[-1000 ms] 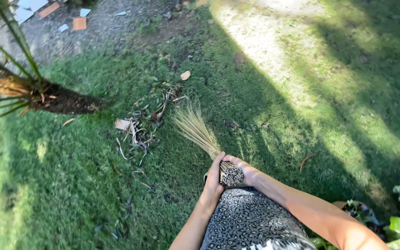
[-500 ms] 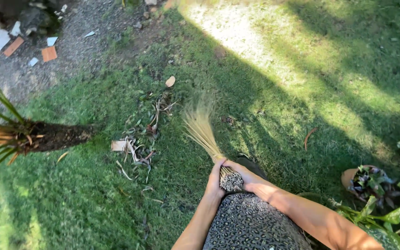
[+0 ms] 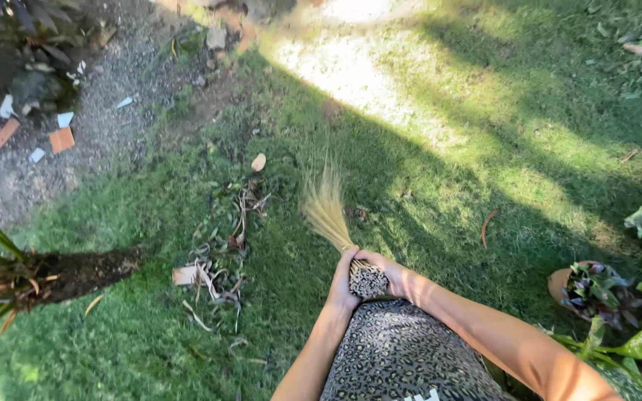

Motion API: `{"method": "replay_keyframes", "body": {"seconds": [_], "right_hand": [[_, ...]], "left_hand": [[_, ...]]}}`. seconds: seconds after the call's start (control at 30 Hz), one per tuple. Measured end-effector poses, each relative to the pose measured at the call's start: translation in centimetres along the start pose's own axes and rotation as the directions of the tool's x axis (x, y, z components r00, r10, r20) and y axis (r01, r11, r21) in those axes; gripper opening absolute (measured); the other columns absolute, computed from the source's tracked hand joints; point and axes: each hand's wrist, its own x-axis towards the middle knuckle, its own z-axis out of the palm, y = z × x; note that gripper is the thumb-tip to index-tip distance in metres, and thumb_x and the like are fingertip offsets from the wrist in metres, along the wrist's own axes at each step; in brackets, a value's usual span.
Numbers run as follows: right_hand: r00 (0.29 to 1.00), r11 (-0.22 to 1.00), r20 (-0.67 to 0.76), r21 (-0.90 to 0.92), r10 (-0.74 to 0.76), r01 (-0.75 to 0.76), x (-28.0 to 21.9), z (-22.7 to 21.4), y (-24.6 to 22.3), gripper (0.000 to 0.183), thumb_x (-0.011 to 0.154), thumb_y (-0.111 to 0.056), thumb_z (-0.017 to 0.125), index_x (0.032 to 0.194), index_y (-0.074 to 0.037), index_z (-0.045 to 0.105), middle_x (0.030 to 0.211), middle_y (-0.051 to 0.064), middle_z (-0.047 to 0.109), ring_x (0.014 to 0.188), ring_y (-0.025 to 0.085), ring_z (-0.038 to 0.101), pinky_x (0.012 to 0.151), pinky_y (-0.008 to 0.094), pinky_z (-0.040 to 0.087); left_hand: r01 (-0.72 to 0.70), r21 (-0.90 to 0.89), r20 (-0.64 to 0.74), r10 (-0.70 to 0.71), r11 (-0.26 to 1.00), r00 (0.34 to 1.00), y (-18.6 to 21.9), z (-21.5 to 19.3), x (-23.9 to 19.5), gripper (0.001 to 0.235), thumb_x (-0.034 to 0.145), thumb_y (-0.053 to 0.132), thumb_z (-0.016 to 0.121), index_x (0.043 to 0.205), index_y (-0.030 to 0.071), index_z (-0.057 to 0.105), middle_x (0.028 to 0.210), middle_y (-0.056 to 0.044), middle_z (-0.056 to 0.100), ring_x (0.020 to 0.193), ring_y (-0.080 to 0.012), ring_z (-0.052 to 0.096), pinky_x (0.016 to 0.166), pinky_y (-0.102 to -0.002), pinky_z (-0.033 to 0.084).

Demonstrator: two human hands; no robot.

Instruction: Holding and inspecting a bundle of sticks (sapu lidi) in an outdoor garden area.

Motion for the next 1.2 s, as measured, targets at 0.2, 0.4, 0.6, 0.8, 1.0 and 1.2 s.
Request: {"method": "replay_keyframes", "body": {"seconds": [0.2, 0.4, 0.6, 0.8, 1.0, 1.2], "right_hand": [[0.991, 0.99, 0.006, 0.035, -0.136, 0.136, -1.4, 1.9, -3.5, 0.036, 0.096, -0.038, 0.064, 0.106, -0.006, 0.073, 0.091, 0.008, 0.078, 0.073, 0.021, 0.073, 0.065, 0.036, 0.063], [0.99, 0.994, -0.091, -0.02, -0.105, 0.104, -0.9, 2.0, -4.7, 0.035, 0.094, -0.04, 0.063, 0.104, -0.007, 0.072, 0.088, 0.01, 0.078, 0.07, 0.024, 0.071, 0.06, 0.039, 0.061], [0.991, 0.993, -0.066, 0.036, -0.113, 0.115, -0.2, 1.3, -4.1, 0.03, 0.093, -0.036, 0.064, 0.109, -0.012, 0.071, 0.094, 0.009, 0.076, 0.073, 0.022, 0.074, 0.063, 0.038, 0.062], [0.942, 0.935, -0.114, 0.132, -0.315, 0.328, 1.7, 5.8, -1.5, 0.028, 0.096, -0.031, 0.063, 0.114, -0.01, 0.068, 0.097, 0.008, 0.076, 0.078, 0.018, 0.075, 0.068, 0.035, 0.062], [0.961, 0.99, -0.263, 0.08, -0.089, 0.114, 3.8, 7.3, -0.7, 0.028, 0.096, -0.031, 0.061, 0.108, -0.009, 0.071, 0.093, 0.01, 0.077, 0.073, 0.023, 0.073, 0.067, 0.039, 0.061], [0.992, 0.973, -0.083, 0.206, -0.092, 0.108, 4.5, 6.8, -0.3, 0.027, 0.096, -0.032, 0.063, 0.107, -0.008, 0.071, 0.092, 0.008, 0.077, 0.074, 0.022, 0.073, 0.068, 0.038, 0.063]], "left_hand": [[-0.156, 0.139, 0.061, 0.149, 0.978, 0.987, 1.4, 4.2, 1.2, 0.026, 0.097, 0.03, 0.074, 0.107, 0.007, 0.068, 0.086, -0.007, 0.072, 0.074, -0.0197, 0.072, 0.066, -0.035, 0.061], [0.077, 0.027, 0.135, -0.08, 0.997, 0.988, 2.3, 5.0, 1.6, 0.021, 0.093, 0.032, 0.071, 0.101, 0.013, 0.069, 0.086, -0.007, 0.074, 0.078, -0.0224, 0.073, 0.072, -0.04, 0.063], [0.118, 0.102, 0.054, -0.124, 0.988, 0.991, 3.4, 2.7, 3.8, 0.015, 0.093, 0.032, 0.074, 0.101, 0.019, 0.068, 0.089, -0.003, 0.073, 0.079, -0.021, 0.073, 0.073, -0.041, 0.062], [0.019, 0.141, 0.139, -0.038, 0.99, 0.99, 6.5, 2.0, 0.9, 0.026, 0.095, 0.032, 0.073, 0.109, 0.011, 0.07, 0.095, -0.008, 0.074, 0.085, -0.0218, 0.074, 0.078, -0.039, 0.063], [0.17, 0.083, 0.073, -0.176, 0.982, 0.982, 7.9, -1.0, 1.0, 0.026, 0.091, 0.034, 0.072, 0.105, 0.012, 0.071, 0.093, -0.009, 0.075, 0.083, -0.025, 0.074, 0.077, -0.041, 0.064], [0.144, 0.123, 0.034, -0.149, 0.982, 0.988, 9.2, -2.4, 2.4, 0.017, 0.094, 0.028, 0.077, 0.104, 0.016, 0.072, 0.094, -0.005, 0.074, 0.084, -0.0228, 0.073, 0.077, -0.042, 0.064]]}}
